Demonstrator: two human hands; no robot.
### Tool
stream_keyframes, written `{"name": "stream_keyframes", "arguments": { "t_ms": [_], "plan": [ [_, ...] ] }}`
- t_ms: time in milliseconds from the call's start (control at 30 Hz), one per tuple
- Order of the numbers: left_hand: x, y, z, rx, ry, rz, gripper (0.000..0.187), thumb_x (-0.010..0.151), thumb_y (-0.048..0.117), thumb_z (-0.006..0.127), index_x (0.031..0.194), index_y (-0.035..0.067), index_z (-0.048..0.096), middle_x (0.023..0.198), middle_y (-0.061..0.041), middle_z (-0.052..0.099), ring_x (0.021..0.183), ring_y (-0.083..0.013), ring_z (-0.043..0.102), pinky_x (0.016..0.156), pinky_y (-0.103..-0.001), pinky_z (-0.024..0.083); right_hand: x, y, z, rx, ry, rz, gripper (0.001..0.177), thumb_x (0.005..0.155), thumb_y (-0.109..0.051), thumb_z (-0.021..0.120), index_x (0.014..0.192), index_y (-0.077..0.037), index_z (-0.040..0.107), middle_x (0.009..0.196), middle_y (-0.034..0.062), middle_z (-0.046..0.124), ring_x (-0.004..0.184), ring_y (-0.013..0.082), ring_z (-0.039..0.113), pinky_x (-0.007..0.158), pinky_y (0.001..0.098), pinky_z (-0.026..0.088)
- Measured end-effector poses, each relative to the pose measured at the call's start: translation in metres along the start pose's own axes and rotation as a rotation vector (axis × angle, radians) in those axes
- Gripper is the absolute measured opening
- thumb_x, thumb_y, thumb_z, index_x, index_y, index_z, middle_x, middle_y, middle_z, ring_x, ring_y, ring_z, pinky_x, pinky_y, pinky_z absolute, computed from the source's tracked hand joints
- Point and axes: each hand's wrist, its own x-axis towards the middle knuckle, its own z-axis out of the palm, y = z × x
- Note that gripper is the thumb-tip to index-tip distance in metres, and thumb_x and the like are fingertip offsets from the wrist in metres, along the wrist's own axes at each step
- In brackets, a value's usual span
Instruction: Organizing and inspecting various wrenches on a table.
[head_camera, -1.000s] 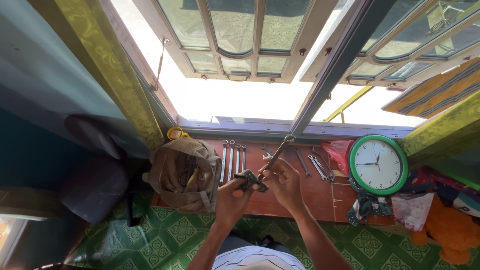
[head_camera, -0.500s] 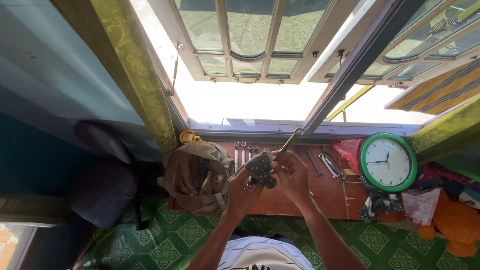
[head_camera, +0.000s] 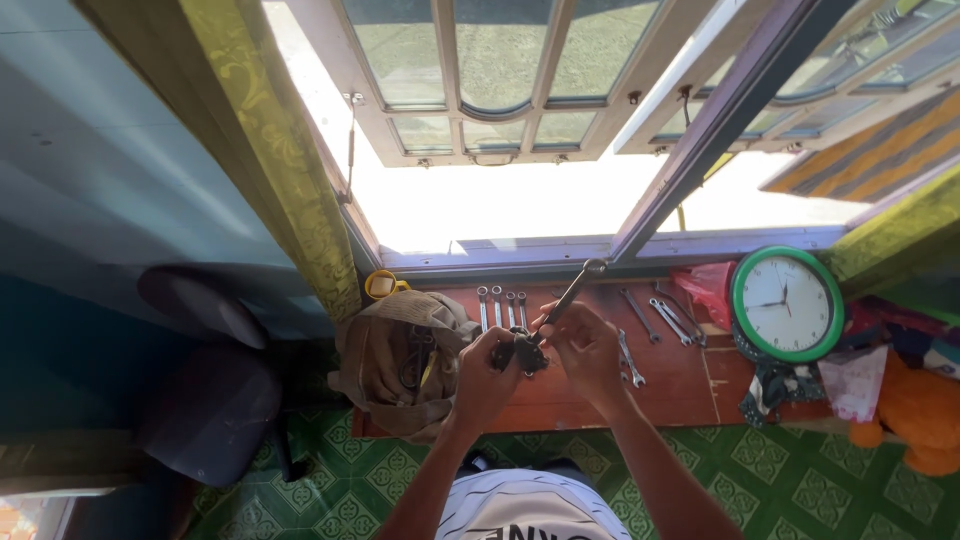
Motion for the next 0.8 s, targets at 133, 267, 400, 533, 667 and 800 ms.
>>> {"name": "stream_keyframes", "arguments": {
  "t_ms": [133, 267, 400, 533, 667, 800],
  "plan": [
    [0.001, -0.014, -0.003, -0.04, -0.093, 0.002, 0.011, 0.089, 0.0, 0.075, 0.096, -0.001, 0.066, 0.08, -0.004, 0.071, 0.072, -0.005, 0.063, 0.06, -0.024, 0.048, -0.002, -0.012, -0.005, -0.064, 0.05, -0.031, 0.027, 0.091, -0.001, 0.071, 0.118, -0.001, 0.068, 0.097, 0.0068, 0.076, 0.087, 0.0106, 0.072, 0.078, 0.0277, 0.061],
    [0.002, -0.018, 0.002, -0.054, -0.095, 0.075, 0.013, 0.089, -0.001, 0.074, 0.1, -0.001, 0.068, 0.087, -0.004, 0.071, 0.078, -0.0046, 0.063, 0.066, -0.023, 0.051, -0.008, -0.017, 0.001, -0.022, 0.081, -0.042, 0.028, 0.093, -0.002, 0.069, 0.12, -0.002, 0.066, 0.099, 0.0057, 0.074, 0.088, 0.0099, 0.071, 0.075, 0.0278, 0.061],
    [0.002, -0.023, 0.004, -0.079, -0.066, 0.042, 0.012, 0.09, -0.001, 0.076, 0.099, -0.002, 0.068, 0.086, -0.005, 0.07, 0.078, -0.0038, 0.061, 0.065, -0.023, 0.051, -0.014, -0.012, 0.005, -0.131, 0.011, -0.089, 0.029, 0.094, -0.001, 0.069, 0.124, -0.001, 0.068, 0.101, 0.0064, 0.074, 0.093, 0.0119, 0.072, 0.084, 0.0282, 0.061],
    [0.01, -0.011, -0.002, 0.007, -0.156, 0.089, 0.017, 0.087, -0.002, 0.074, 0.103, -0.002, 0.069, 0.089, -0.004, 0.072, 0.081, -0.0038, 0.063, 0.069, -0.024, 0.052, -0.013, -0.015, 0.002, -0.1, 0.116, -0.052, 0.028, 0.094, -0.003, 0.069, 0.121, -0.003, 0.068, 0.101, 0.0059, 0.075, 0.09, 0.0125, 0.073, 0.077, 0.0285, 0.062],
    [0.01, -0.011, 0.002, -0.032, -0.193, 0.026, 0.015, 0.089, 0.001, 0.074, 0.103, -0.001, 0.069, 0.087, -0.003, 0.072, 0.077, -0.0032, 0.064, 0.066, -0.024, 0.052, -0.01, -0.014, -0.004, -0.089, 0.196, -0.018, 0.028, 0.094, -0.003, 0.069, 0.121, -0.003, 0.068, 0.1, 0.0059, 0.074, 0.089, 0.0121, 0.072, 0.075, 0.0287, 0.062],
    [0.011, -0.008, 0.007, -0.01, -0.138, 0.016, 0.015, 0.087, 0.003, 0.079, 0.099, 0.0, 0.071, 0.081, -0.003, 0.07, 0.074, -0.0037, 0.061, 0.062, -0.024, 0.05, -0.013, -0.008, 0.0, -0.058, 0.104, -0.046, 0.026, 0.098, -0.003, 0.066, 0.125, -0.002, 0.065, 0.101, 0.0069, 0.074, 0.094, 0.0117, 0.07, 0.08, 0.027, 0.058]
  ]
}}
